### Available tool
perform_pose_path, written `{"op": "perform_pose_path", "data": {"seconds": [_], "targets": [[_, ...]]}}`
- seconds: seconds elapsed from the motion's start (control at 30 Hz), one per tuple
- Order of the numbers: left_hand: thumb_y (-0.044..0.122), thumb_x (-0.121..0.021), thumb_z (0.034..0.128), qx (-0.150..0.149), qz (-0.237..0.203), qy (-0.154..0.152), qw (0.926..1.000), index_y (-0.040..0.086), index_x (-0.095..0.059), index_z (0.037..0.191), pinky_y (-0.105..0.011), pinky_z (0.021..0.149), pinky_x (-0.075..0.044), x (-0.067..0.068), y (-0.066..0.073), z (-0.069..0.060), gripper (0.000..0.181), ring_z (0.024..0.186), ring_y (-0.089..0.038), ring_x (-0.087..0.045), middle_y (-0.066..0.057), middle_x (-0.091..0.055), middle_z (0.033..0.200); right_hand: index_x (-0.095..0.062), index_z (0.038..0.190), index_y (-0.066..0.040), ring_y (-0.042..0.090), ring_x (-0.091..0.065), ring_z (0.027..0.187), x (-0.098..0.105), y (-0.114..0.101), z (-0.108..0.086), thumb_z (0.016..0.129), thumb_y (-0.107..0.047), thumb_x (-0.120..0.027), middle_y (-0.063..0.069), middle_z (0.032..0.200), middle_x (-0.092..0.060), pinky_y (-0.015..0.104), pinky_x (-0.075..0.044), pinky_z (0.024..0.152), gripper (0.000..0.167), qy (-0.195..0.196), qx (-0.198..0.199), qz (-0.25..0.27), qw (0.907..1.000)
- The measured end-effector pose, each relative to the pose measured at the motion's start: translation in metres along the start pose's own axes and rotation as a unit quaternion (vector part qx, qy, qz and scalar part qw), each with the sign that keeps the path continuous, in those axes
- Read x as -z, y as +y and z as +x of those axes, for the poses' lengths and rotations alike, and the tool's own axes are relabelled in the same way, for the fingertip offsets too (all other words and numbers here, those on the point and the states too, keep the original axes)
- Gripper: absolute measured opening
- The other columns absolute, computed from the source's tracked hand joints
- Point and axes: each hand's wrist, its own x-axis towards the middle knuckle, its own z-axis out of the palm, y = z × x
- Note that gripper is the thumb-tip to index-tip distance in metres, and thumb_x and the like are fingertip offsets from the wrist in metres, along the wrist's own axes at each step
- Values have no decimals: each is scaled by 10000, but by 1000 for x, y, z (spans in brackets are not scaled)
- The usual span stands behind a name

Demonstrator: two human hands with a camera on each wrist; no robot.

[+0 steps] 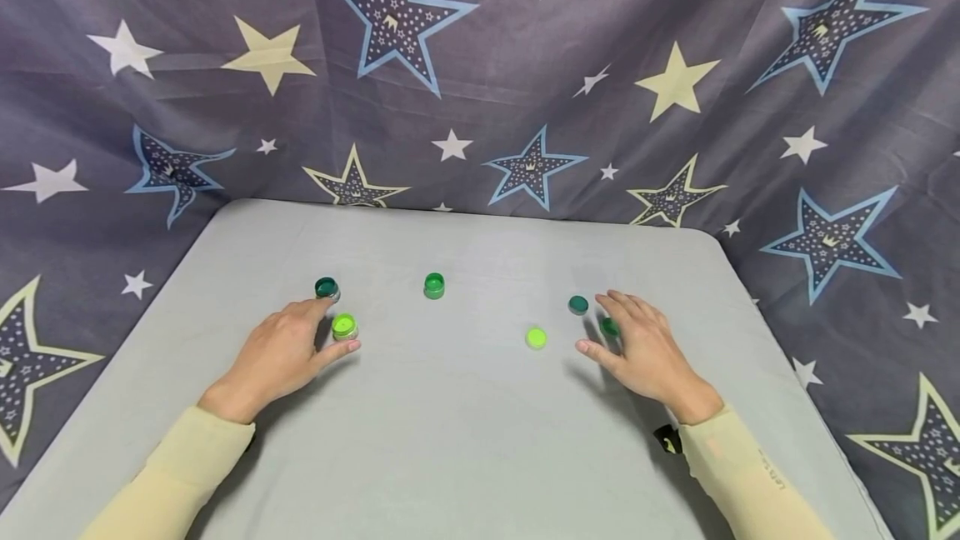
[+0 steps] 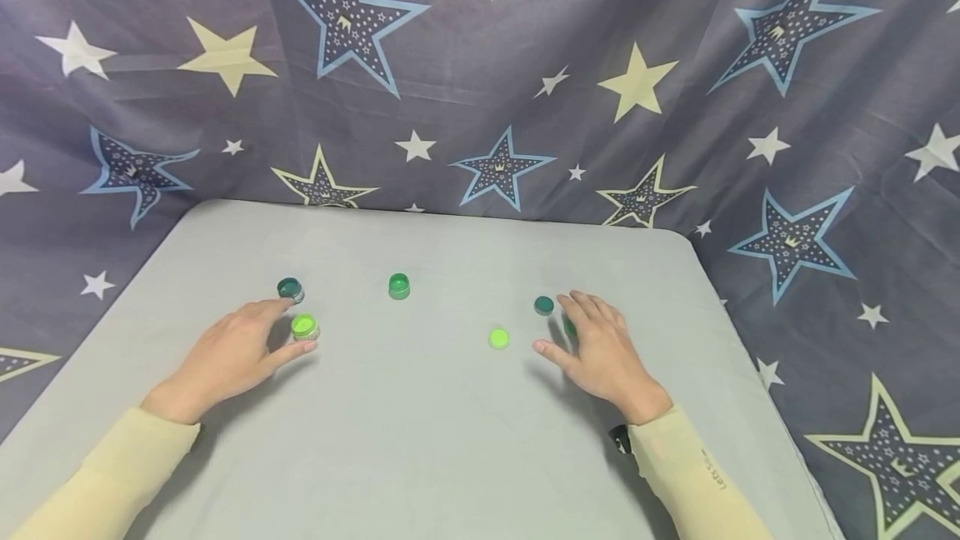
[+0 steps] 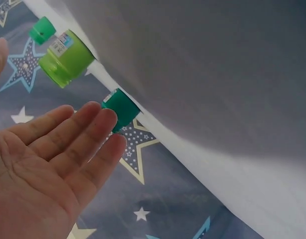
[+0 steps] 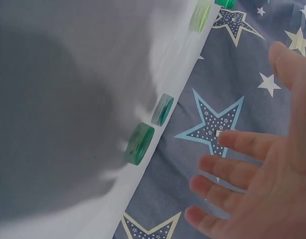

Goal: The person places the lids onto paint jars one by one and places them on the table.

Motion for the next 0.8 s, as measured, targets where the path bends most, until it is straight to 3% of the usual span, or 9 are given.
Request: {"op": "perform_pose_path", "data": {"seconds": [0.43, 0.8], "targets": [[362, -839, 860, -103, -135, -90, 9998, -95, -558, 1341, -602, 872, -505, -2, 5, 6, 721, 1117, -462, -635, -284, -643, 1247, -510, 1473, -22, 432, -465, 1358, -5, -11, 2, 904, -542, -732, 198, 1477, -528, 631, -297, 1109, 802, 75, 102, 321, 9994], [300, -872, 830, -134, -227, -140, 9996, -84, -567, 1295, -563, 811, -522, -6, 5, 8, 676, 1030, -414, -662, -255, -659, 1173, -531, 1458, -31, 398, -492, 1342, -9, -21, 7, 910, -534, -730, 164, 1448, -565, 618, -320, 1095, 771, 74, 229, 491, 9985]]}}
